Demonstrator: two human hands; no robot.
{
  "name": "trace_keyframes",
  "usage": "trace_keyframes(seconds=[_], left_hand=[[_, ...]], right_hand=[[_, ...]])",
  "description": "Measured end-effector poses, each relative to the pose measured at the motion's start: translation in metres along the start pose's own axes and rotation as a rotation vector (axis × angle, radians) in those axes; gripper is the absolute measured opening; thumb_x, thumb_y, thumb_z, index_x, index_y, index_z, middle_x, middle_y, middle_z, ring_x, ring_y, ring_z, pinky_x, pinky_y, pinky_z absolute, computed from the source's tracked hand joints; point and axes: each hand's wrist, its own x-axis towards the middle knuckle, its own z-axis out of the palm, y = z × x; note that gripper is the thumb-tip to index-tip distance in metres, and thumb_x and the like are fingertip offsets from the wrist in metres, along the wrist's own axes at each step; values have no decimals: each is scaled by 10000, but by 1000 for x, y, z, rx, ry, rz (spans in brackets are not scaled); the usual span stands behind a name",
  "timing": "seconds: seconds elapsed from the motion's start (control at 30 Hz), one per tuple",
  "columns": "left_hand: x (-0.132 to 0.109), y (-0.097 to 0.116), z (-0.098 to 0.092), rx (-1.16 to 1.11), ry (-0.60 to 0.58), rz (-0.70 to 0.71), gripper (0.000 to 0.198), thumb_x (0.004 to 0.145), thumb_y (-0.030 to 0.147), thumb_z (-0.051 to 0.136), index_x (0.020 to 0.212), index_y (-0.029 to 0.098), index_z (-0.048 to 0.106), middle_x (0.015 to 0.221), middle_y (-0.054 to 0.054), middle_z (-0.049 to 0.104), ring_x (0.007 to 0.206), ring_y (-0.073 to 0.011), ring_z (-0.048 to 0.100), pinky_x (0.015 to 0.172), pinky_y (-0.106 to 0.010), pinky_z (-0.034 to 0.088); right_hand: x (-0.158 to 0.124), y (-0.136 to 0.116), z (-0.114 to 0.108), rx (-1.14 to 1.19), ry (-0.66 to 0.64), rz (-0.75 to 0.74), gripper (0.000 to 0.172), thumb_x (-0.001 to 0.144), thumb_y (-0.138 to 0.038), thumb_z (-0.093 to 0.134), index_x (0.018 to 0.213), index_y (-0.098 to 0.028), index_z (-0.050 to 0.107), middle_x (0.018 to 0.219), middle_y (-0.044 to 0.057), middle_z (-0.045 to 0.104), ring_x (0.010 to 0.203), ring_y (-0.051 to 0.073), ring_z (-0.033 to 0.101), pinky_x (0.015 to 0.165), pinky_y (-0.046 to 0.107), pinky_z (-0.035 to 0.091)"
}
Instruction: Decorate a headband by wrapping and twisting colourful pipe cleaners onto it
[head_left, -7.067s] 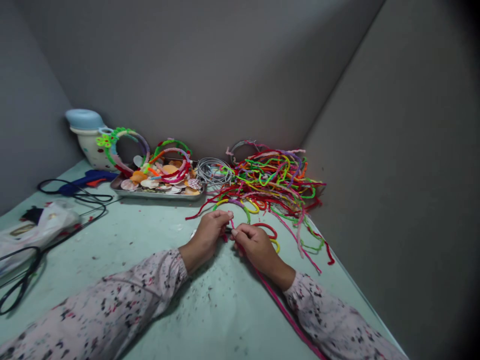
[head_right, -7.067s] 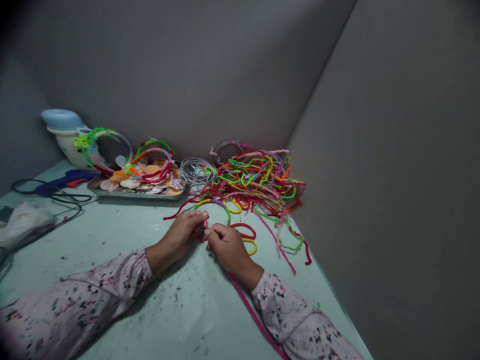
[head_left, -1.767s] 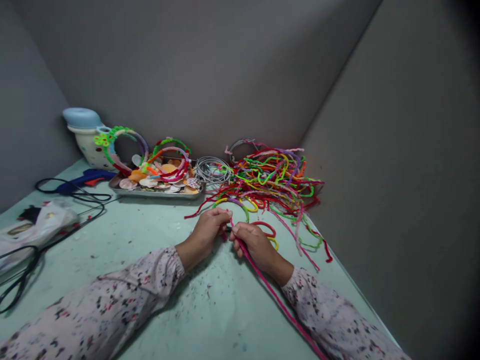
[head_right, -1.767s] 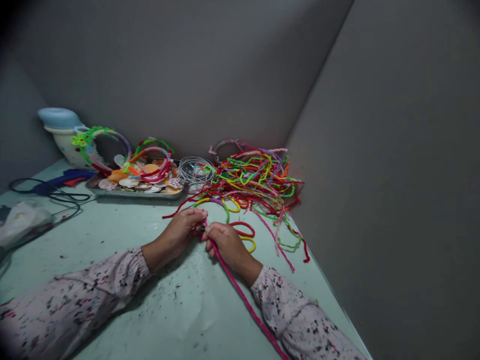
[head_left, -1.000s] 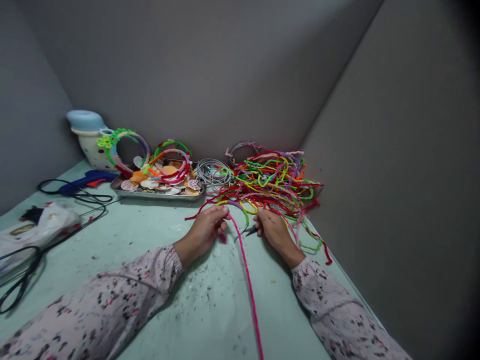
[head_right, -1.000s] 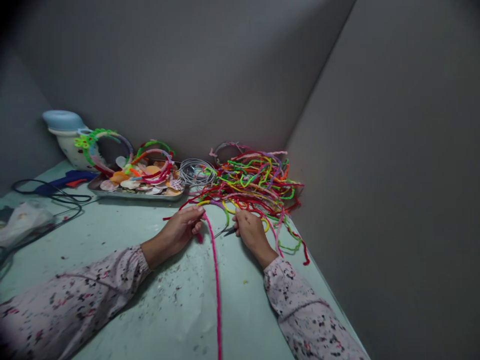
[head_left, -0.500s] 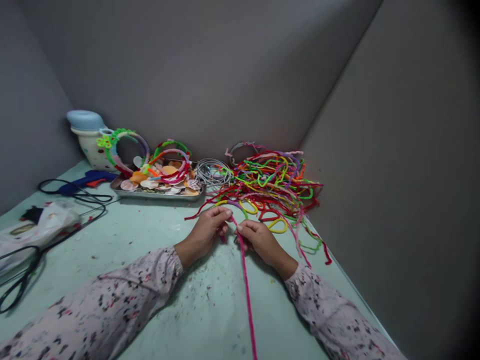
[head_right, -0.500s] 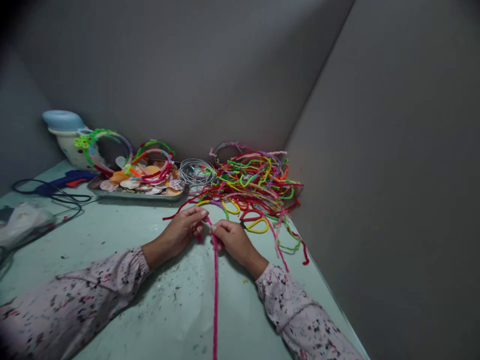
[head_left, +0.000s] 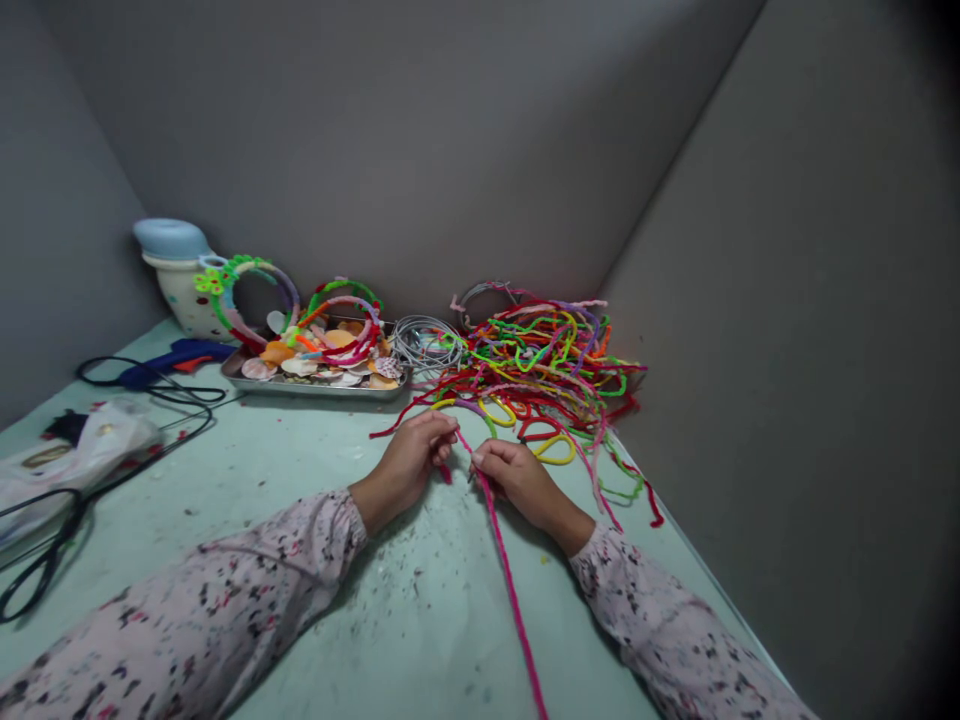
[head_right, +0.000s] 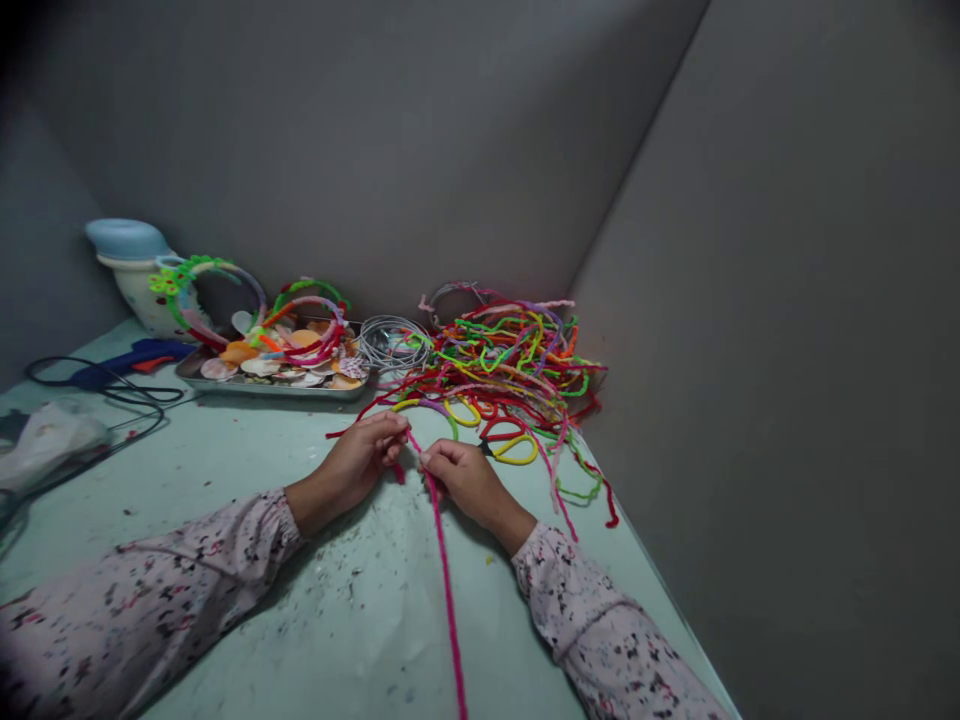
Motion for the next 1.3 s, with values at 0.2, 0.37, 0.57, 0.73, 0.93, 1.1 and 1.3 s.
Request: trace_keyframes(seconds=[0.2,0.37,0.57,0.73,0.93,1.1,1.3], left_hand=[[1,2,0,79,1,34,193,697,288,689,745,125,597,661,12,567,450,-48,451,401,-173,303],[0,3,0,225,25,87,238,733,370,666,724,144,591,683,1,601,439,-68,454,390,-194,302],[0,3,-2,379,48,214,198,747,353,656,714,163,614,527,39,514,427,-87,410,422,-205,283],[1,2,-4,561,50,303,160,788,318,607,724,172,615,545,33,525,484,-112,454,493,-225,334],[2,1,-7,633,49,331,147,813,302,574,740,179,607,562,33,526,517,-123,460,538,-235,354],[0,4,-6,667,74,383,142,801,294,585,741,175,632,605,21,555,550,-128,468,550,-237,347],[-1,6,-5,747,76,381,158,807,276,543,718,167,614,631,9,566,575,-136,479,563,-249,347]], right_hand=[[2,2,-2,-38,75,-28,253,825,-379,567,660,-187,555,515,-62,486,441,83,376,460,221,303],[4,5,-4,-54,95,-25,251,822,-379,571,665,-183,567,527,-52,517,451,84,381,468,221,308],[3,5,-4,-43,95,-1,239,817,-383,578,691,-181,590,547,-45,553,441,84,391,457,221,306],[3,5,-3,-63,98,-10,224,812,-363,577,676,-185,593,546,-44,554,444,86,399,455,221,305],[3,5,-4,-87,82,-12,187,797,-314,576,665,-184,601,540,-45,548,452,85,395,460,216,310],[3,5,-5,-99,90,-33,158,784,-277,566,661,-184,601,525,-56,517,458,87,402,472,217,321],[4,7,-6,-93,101,-39,150,775,-270,556,664,-180,601,531,-54,530,455,81,390,465,212,316]])
